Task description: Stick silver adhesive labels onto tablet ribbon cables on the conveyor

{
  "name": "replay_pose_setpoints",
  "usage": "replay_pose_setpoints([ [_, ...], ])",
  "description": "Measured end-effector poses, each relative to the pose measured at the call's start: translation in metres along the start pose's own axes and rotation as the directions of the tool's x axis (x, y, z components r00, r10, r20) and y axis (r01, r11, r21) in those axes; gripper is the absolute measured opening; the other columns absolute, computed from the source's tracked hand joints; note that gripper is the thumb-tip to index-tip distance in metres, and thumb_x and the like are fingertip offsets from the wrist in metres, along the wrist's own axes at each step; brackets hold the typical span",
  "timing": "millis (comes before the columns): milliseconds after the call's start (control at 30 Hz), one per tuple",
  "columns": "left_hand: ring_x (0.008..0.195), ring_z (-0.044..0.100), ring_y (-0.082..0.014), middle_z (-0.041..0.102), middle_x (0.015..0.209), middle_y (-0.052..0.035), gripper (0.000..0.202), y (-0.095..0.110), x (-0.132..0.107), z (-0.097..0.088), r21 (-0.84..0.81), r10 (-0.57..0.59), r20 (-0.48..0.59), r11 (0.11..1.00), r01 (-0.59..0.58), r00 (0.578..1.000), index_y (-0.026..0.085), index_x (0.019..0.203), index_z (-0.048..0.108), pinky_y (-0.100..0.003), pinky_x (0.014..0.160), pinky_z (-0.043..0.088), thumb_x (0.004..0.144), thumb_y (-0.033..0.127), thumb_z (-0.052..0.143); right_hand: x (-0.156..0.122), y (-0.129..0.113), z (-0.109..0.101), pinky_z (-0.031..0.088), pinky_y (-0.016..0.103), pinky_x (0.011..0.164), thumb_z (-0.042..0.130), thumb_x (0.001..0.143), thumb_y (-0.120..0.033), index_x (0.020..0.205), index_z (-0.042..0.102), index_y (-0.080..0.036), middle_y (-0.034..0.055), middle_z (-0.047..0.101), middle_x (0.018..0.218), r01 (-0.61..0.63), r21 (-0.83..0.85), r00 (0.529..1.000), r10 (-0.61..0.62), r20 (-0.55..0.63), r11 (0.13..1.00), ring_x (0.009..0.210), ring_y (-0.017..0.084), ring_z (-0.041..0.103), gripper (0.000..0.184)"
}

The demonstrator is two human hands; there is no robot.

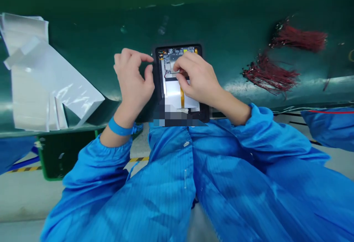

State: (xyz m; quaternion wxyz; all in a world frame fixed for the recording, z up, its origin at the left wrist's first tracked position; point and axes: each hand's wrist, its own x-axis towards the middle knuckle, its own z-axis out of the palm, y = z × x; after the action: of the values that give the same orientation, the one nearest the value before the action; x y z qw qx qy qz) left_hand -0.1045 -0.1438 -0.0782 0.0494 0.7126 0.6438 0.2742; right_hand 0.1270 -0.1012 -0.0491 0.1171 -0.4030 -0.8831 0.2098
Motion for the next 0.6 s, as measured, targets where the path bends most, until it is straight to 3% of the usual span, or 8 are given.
replay_pose_setpoints([
  [100,0.132,0.048,-0.0331,0.065,0.125,-0.0079,0.045,-0.005,0.029,0.002,-0.002,-0.013,0.107,1.0,0.013,0.994,0.014,0.114,0.068,-0.061,0.117,0.034,0.112,0.053,0.045,-0.002,0.008,0.006,0.044,0.04,0.096,0.049,0.104,-0.017,0.114,0.063,-0.021,0.0103,0.062,0.117,0.01,0.026,0.998,-0.008,-0.062,1.0,0.113,0.028,0.058,0.017],
  [267,0.134,0.042,-0.0414,0.066,0.114,-0.0139,0.029,0.022,0.062,-0.003,0.022,-0.099,0.275,0.995,0.096,0.956,0.028,0.106,0.077,-0.069,0.118,0.021,0.102,0.046,0.054,-0.012,0.028,0.015,0.049,0.041,0.091,0.049,0.103,-0.019,0.101,0.062,-0.024,0.0069,0.063,0.104,0.076,0.185,0.957,-0.02,-0.288,0.98,0.102,0.025,0.06,0.014],
  [433,0.127,0.041,-0.0402,0.063,0.107,-0.0155,0.033,0.033,0.071,-0.002,0.154,-0.078,0.354,0.988,0.024,0.932,0.027,0.1,0.076,-0.07,0.113,0.021,0.104,0.041,0.046,-0.024,0.041,0.014,0.051,0.041,0.084,0.051,0.102,-0.021,0.095,0.061,-0.025,0.0068,0.064,0.099,0.083,0.249,0.931,0.014,-0.365,0.965,0.094,0.023,0.061,0.014],
  [600,0.117,0.044,-0.0362,0.058,0.094,-0.0132,0.029,0.037,0.071,-0.001,0.2,-0.02,0.355,0.978,-0.055,0.935,0.028,0.081,0.066,-0.066,0.107,0.027,0.103,0.032,0.047,-0.032,0.047,0.014,0.052,0.042,0.083,0.052,0.103,-0.023,0.094,0.062,-0.025,0.0067,0.065,0.098,0.079,0.277,0.923,0.034,-0.382,0.958,0.093,0.024,0.061,0.014],
])
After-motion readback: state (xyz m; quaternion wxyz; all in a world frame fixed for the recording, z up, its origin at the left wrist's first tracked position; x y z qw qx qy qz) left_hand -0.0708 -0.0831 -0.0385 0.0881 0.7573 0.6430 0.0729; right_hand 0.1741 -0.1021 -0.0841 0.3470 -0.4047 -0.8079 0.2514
